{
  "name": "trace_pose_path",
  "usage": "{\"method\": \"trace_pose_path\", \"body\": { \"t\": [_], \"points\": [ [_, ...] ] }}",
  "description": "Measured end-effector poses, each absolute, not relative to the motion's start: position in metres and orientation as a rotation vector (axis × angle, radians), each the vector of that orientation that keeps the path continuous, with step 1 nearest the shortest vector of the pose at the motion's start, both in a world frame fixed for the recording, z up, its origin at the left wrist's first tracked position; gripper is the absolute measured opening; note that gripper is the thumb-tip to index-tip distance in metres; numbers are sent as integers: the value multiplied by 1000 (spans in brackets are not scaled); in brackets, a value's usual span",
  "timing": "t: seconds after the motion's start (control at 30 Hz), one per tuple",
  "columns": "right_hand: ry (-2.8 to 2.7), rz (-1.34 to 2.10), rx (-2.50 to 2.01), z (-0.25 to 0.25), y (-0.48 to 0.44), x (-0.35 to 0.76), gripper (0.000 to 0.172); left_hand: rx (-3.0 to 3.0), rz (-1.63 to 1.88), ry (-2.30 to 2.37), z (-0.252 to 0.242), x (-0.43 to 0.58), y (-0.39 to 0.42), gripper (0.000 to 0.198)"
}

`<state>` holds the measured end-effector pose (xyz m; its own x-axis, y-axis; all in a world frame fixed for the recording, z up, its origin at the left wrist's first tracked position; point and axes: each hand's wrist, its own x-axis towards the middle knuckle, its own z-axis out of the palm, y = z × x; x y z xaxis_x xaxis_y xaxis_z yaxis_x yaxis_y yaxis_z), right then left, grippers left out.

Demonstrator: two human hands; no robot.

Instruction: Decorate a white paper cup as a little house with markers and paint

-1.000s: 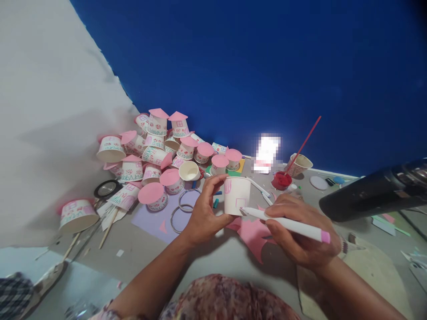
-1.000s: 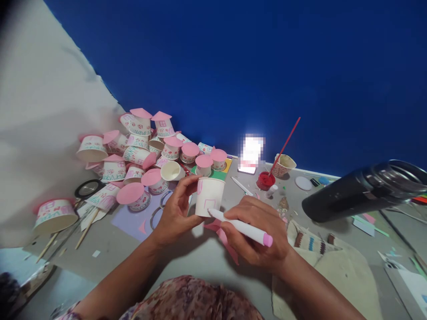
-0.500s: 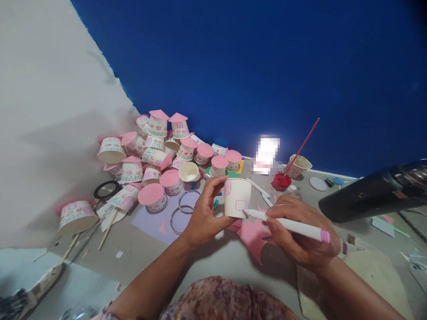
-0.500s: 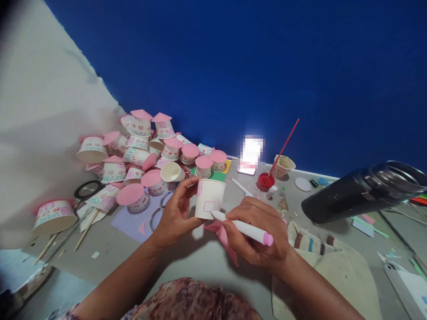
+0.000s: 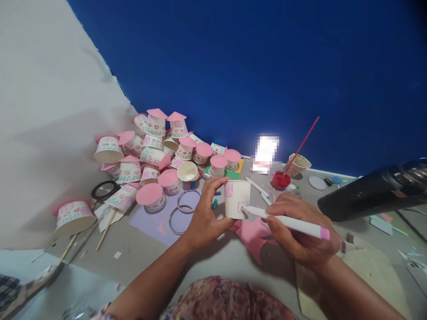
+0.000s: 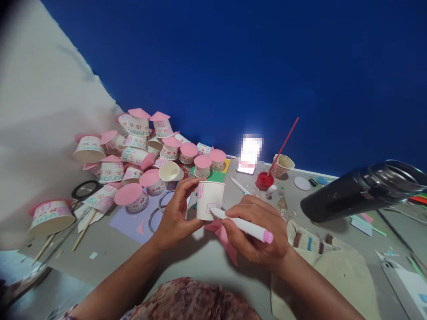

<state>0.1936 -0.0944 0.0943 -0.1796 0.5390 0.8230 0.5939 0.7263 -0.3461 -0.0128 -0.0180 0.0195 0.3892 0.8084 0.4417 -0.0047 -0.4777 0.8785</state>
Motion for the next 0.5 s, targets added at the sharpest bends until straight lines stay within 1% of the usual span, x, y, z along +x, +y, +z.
{"method": "trace_pose_path", "body": {
  "t": [0.33, 0.5],
  "points": [
    [-1825, -40, -935, 92, -96, 193, 20, 1745, 1159, 703, 20, -14, -19, 88],
    [-1763, -27, -973, 92, -96, 195, 21, 1694, 1146, 682, 22, -14, -18, 84]
  ]
}}
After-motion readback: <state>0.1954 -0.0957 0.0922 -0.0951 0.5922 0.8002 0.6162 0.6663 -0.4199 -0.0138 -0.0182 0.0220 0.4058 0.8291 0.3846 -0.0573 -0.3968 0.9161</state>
